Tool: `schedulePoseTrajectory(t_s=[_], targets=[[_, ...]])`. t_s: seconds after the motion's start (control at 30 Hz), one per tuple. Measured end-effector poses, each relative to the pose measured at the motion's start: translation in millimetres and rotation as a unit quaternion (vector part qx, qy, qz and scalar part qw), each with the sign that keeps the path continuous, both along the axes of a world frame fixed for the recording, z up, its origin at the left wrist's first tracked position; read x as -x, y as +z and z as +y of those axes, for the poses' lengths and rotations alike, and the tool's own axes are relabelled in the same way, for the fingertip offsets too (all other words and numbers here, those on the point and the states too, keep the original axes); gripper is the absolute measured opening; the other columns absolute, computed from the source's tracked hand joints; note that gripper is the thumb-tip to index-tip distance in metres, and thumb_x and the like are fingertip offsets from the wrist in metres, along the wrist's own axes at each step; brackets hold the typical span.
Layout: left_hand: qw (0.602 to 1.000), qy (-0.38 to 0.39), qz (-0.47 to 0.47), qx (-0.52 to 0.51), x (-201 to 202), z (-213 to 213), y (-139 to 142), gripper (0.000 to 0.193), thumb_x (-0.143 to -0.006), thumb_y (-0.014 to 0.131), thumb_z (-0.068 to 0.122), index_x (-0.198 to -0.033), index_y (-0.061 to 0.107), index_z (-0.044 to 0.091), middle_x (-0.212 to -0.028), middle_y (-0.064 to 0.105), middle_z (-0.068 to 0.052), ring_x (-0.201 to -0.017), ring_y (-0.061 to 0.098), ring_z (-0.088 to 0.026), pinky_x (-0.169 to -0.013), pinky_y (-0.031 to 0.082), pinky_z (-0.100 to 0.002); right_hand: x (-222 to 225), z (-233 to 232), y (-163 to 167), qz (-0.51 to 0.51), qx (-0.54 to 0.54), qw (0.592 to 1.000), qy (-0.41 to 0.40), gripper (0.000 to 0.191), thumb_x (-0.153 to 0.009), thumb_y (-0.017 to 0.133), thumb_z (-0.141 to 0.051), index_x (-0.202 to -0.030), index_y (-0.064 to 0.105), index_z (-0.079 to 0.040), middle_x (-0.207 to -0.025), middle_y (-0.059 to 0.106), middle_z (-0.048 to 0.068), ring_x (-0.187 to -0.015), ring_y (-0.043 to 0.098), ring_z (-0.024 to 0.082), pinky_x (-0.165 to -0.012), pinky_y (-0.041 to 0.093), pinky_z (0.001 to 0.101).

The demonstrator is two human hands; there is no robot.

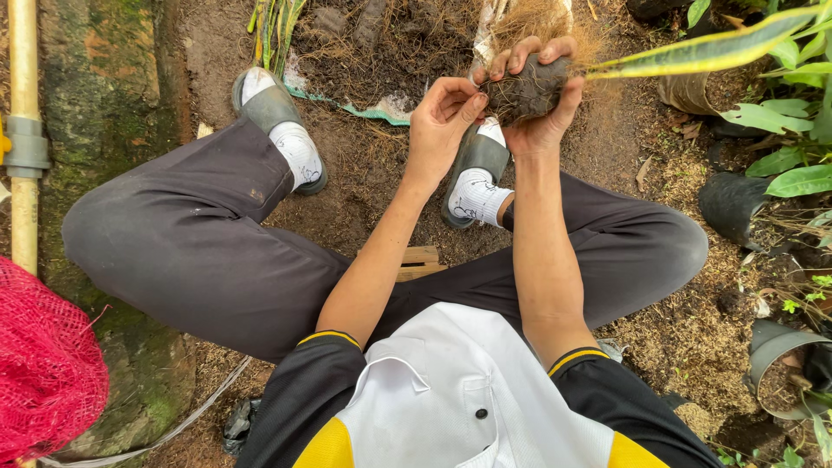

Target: The person sits on the ground in a plant nursery and shapes a ball of soil around the roots of a snake plant seedling, pressing and rotating the soil with both hands. They occasionally reach to the soil pile to add more material and work the root ball into a rounded form.

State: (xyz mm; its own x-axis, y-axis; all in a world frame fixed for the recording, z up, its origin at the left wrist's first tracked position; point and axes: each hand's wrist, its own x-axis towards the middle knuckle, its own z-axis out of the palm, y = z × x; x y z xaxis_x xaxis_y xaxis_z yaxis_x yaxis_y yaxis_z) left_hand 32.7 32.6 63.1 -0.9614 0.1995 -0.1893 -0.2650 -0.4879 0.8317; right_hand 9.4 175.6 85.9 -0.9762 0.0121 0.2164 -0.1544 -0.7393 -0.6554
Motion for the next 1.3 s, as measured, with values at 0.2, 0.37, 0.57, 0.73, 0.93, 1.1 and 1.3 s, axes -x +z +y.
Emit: schedulePoseTrajectory(t_s=[0.2, 0.37, 0.57, 0.73, 0.93, 1.1, 1.3], targets=[[0.989, -0.026, 0.04, 0.141, 3, -4, 6, 0.023, -0.102, 0.071, 0.024, -0.113, 0.067, 0.004, -0.107, 0.073, -0.006, -0.1, 0.07, -0.014, -0.091, 0.058, -0.029, 1, -5, 0, -0.105, 0.003, 0.991, -0.078, 0.04, -0.101, 0.066, -0.049, -0.111, 0.056, -0.012, -0.094, 0.06, 0.009, -0.08, 0.063, 0.022, -0.071, 0.056, 0.0417], [0.932, -0.074, 0.087, 0.343, 18, -38, 15, 0.021, -0.102, 0.061, 0.023, -0.116, 0.072, 0.012, -0.121, 0.071, -0.008, -0.107, 0.07, -0.018, -0.088, 0.061, -0.033, 9, 8, 3, -0.193, -0.094, 0.976, -0.038, 0.046, -0.107, 0.057, -0.051, -0.108, 0.062, -0.006, -0.088, 0.068, 0.015, -0.073, 0.065, 0.028, -0.064, 0.056, 0.0409], [0.94, -0.026, 0.078, 0.33, 32, -88, 37, 0.018, -0.105, 0.059, 0.016, -0.118, 0.07, 0.01, -0.119, 0.076, -0.007, -0.113, 0.073, -0.019, -0.098, 0.057, -0.038, 12, 8, 9, -0.231, -0.105, 0.967, -0.008, 0.053, -0.104, 0.047, -0.053, -0.124, 0.064, -0.007, -0.096, 0.073, 0.015, -0.075, 0.07, 0.028, -0.07, 0.061, 0.0431], [0.886, -0.146, 0.12, 0.423, 12, -110, 82, 0.021, -0.104, 0.058, 0.018, -0.118, 0.068, 0.008, -0.115, 0.074, -0.007, -0.106, 0.073, -0.02, -0.091, 0.057, -0.036, 15, 0, 11, -0.22, -0.164, 0.962, 0.004, 0.058, -0.108, 0.042, -0.054, -0.137, 0.06, -0.006, -0.103, 0.075, 0.015, -0.089, 0.074, 0.025, -0.085, 0.067, 0.0432], [0.773, -0.313, 0.158, 0.529, 14, -141, 108, 0.027, -0.104, 0.058, 0.027, -0.121, 0.065, 0.007, -0.107, 0.074, -0.012, -0.098, 0.072, -0.026, -0.085, 0.056, -0.04, 3, -1, -12, -0.249, -0.177, 0.952, 0.001, 0.056, -0.103, 0.042, -0.056, -0.122, 0.063, -0.008, -0.089, 0.073, 0.012, -0.066, 0.07, 0.02, -0.063, 0.059, 0.0353], [0.914, -0.141, 0.061, 0.376, 14, -100, 50, 0.038, -0.109, 0.05, 0.037, -0.137, 0.061, 0.014, -0.129, 0.074, -0.007, -0.123, 0.069, -0.024, -0.108, 0.052, -0.042, -3, -2, -48, -0.239, -0.384, 0.877, -0.161, 0.055, -0.117, 0.054, -0.047, -0.093, 0.057, 0.002, -0.072, 0.048, 0.004, -0.056, 0.044, 0.017, -0.06, 0.039, 0.0336], [0.978, -0.126, -0.13, 0.108, -19, -40, -30, 0.084, -0.096, 0.054, 0.062, -0.164, 0.02, 0.026, -0.17, 0.026, -0.009, -0.152, 0.028, -0.026, -0.118, 0.028, -0.05, -14, -35, -69, -0.195, -0.541, 0.818, 0.002, 0.069, -0.108, 0.03, -0.06, -0.125, 0.065, -0.003, -0.096, 0.063, 0.009, -0.09, 0.064, 0.022, -0.081, 0.054, 0.0295]])
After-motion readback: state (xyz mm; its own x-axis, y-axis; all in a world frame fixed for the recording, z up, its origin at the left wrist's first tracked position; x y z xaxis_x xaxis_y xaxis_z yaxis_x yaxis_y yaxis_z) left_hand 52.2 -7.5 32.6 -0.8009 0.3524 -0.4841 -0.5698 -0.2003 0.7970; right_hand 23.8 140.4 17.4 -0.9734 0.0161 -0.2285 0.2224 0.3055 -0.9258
